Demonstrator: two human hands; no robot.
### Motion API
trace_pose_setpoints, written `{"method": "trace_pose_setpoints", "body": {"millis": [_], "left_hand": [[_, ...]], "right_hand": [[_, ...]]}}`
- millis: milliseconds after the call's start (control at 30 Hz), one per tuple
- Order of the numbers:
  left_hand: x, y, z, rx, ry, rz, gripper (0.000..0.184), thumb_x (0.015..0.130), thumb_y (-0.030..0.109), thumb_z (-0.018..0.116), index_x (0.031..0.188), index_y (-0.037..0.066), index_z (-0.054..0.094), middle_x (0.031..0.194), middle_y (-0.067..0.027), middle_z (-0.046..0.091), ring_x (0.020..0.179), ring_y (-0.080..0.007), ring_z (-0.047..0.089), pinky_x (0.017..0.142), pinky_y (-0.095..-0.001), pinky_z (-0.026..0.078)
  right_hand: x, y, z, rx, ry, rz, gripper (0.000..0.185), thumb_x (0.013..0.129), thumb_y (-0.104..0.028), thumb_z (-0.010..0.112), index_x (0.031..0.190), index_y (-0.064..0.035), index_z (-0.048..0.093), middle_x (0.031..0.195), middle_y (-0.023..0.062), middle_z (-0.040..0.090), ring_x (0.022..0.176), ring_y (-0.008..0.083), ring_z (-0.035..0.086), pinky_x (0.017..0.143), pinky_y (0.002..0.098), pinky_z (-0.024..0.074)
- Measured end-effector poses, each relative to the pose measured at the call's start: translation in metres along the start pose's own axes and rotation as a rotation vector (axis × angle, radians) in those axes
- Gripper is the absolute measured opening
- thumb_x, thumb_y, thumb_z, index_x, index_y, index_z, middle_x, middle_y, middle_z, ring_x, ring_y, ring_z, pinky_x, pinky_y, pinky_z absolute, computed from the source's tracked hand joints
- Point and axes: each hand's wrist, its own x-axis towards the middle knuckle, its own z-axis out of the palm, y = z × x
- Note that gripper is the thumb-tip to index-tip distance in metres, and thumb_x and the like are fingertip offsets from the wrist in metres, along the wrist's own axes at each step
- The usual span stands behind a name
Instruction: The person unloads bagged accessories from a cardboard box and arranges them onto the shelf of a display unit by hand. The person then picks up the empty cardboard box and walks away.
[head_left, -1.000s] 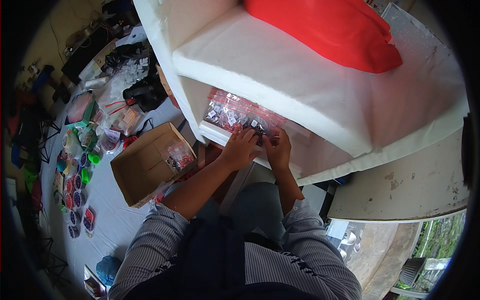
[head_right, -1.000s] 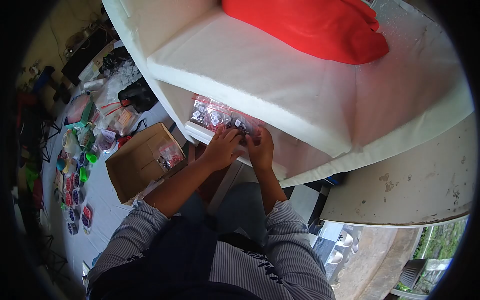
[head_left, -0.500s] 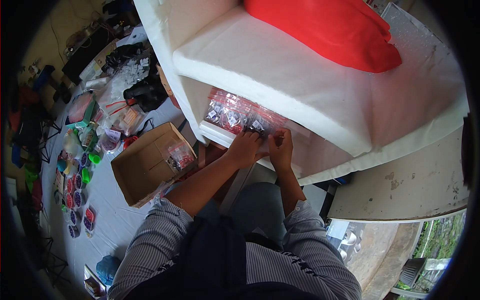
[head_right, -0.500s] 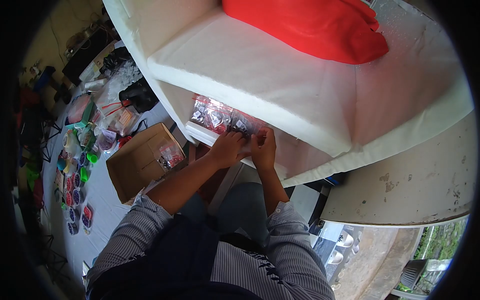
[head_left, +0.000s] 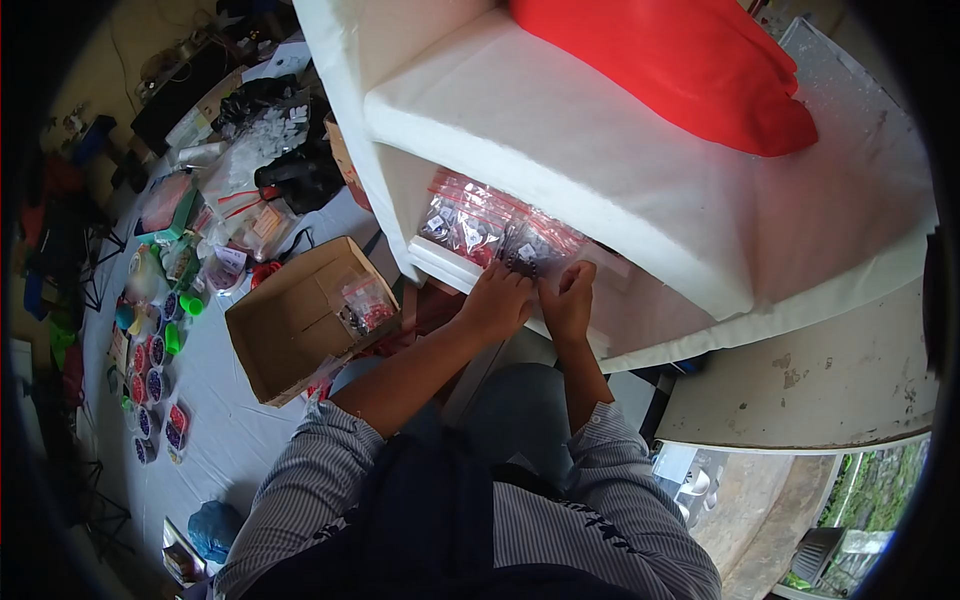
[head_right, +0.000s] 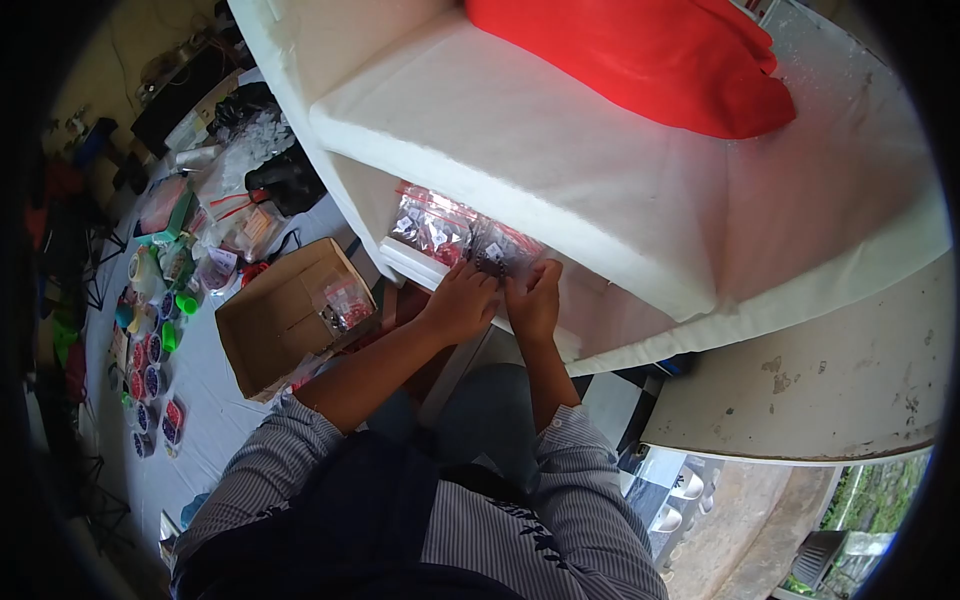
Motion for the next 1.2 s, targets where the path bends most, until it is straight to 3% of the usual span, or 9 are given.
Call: {"method": "trace_pose_setpoints", "body": {"millis": [367,500,600,667,767,867,1000,1067,1200], "left_hand": [[-0.106,-0.027,-0.064,-0.256,0.294,-0.121,0.027,0.075,0.011,0.06,0.101,0.007,0.055,0.108,-0.0103,0.054,0.11,-0.03,0.049,0.097,-0.0468,0.036],[-0.188,-0.106,-0.041,-0.321,0.489,-0.571,0.02,0.078,0.015,0.062,0.096,0.006,0.059,0.103,-0.016,0.057,0.103,-0.0338,0.052,0.089,-0.0402,0.042],[-0.235,-0.174,-0.026,-0.134,0.424,-0.851,0.025,0.081,0.015,0.06,0.104,0.006,0.059,0.106,-0.0119,0.058,0.1,-0.0276,0.055,0.089,-0.0362,0.042],[-0.248,-0.203,-0.032,-0.853,0.194,-1.281,0.03,0.085,0.022,0.057,0.11,0.006,0.057,0.11,-0.0081,0.058,0.097,-0.0213,0.056,0.084,-0.0337,0.044],[-0.252,-0.213,-0.043,-0.961,0.088,-1.484,0.035,0.085,0.03,0.058,0.113,0.007,0.057,0.11,-0.0052,0.059,0.093,-0.0182,0.057,0.08,-0.0312,0.045],[-0.276,-0.233,-0.031,-0.877,-0.034,-1.188,0.03,0.079,0.025,0.062,0.103,0.007,0.062,0.095,-0.0083,0.064,0.091,-0.0151,0.058,0.076,-0.0296,0.047],[-0.283,-0.176,-0.098,-0.624,-0.131,-1.043,0.039,0.079,0.029,0.064,0.11,0.007,0.057,0.106,-0.007,0.061,0.095,-0.02,0.058,0.08,-0.0331,0.047],[-0.304,-0.179,-0.09,-0.33,-0.229,-0.724,0.033,0.077,0.025,0.065,0.103,0.006,0.059,0.099,-0.0096,0.063,0.091,-0.021,0.061,0.079,-0.0338,0.048],[-0.31,-0.161,-0.093,-0.475,-0.147,-0.862,0.024,0.077,0.022,0.064,0.096,0.007,0.06,0.089,-0.0105,0.065,0.085,-0.022,0.063,0.078,-0.0332,0.049]], "right_hand": [[-0.034,-0.006,-0.01,-0.031,-0.056,-0.392,0.033,0.072,-0.005,0.07,0.094,-0.004,0.046,0.078,0.0101,0.044,0.067,0.0233,0.045,0.06,0.0337,0.04],[-0.079,-0.004,-0.009,-0.018,-0.274,-0.617,0.03,0.074,-0.005,0.068,0.097,-0.0035,0.049,0.084,0.0135,0.05,0.074,0.0284,0.051,0.065,0.0352,0.0435],[-0.104,-0.009,0.006,-0.064,-0.539,-0.578,0.032,0.072,-0.005,0.069,0.099,-0.0046,0.052,0.092,0.0149,0.053,0.083,0.0327,0.054,0.073,0.0381,0.0456],[-0.107,-0.023,0.024,-0.051,-0.661,-0.593,0.033,0.07,-0.006,0.069,0.099,-0.0056,0.052,0.095,0.0142,0.052,0.087,0.0337,0.053,0.076,0.0395,0.0452],[-0.102,-0.042,0.063,-0.028,-0.835,-0.602,0.035,0.068,-0.008,0.069,0.1,-0.007,0.053,0.101,0.0128,0.051,0.093,0.0345,0.051,0.08,0.0413,0.0442],[-0.092,-0.048,0.114,-0.015,-0.936,-0.625,0.035,0.068,-0.01,0.069,0.099,-0.0072,0.054,0.104,0.0122,0.05,0.096,0.0342,0.049,0.082,0.0419,0.0433],[-0.089,-0.062,0.178,0.031,-1.032,-0.574,0.034,0.069,-0.013,0.069,0.099,-0.0065,0.053,0.105,0.0131,0.05,0.098,0.0347,0.05,0.083,0.0421,0.0424],[-0.091,-0.068,0.208,0.042,-1.048,-0.563,0.034,0.07,-0.013,0.069,0.099,-0.0062,0.053,0.105,0.0135,0.051,0.098,0.0348,0.05,0.083,0.042,0.0421],[-0.09,-0.078,0.247,-0.056,-1.013,-0.52,0.032,0.071,-0.014,0.069,0.097,-0.0057,0.053,0.105,0.0144,0.053,0.101,0.0354,0.05,0.086,0.0429,0.041]]}}
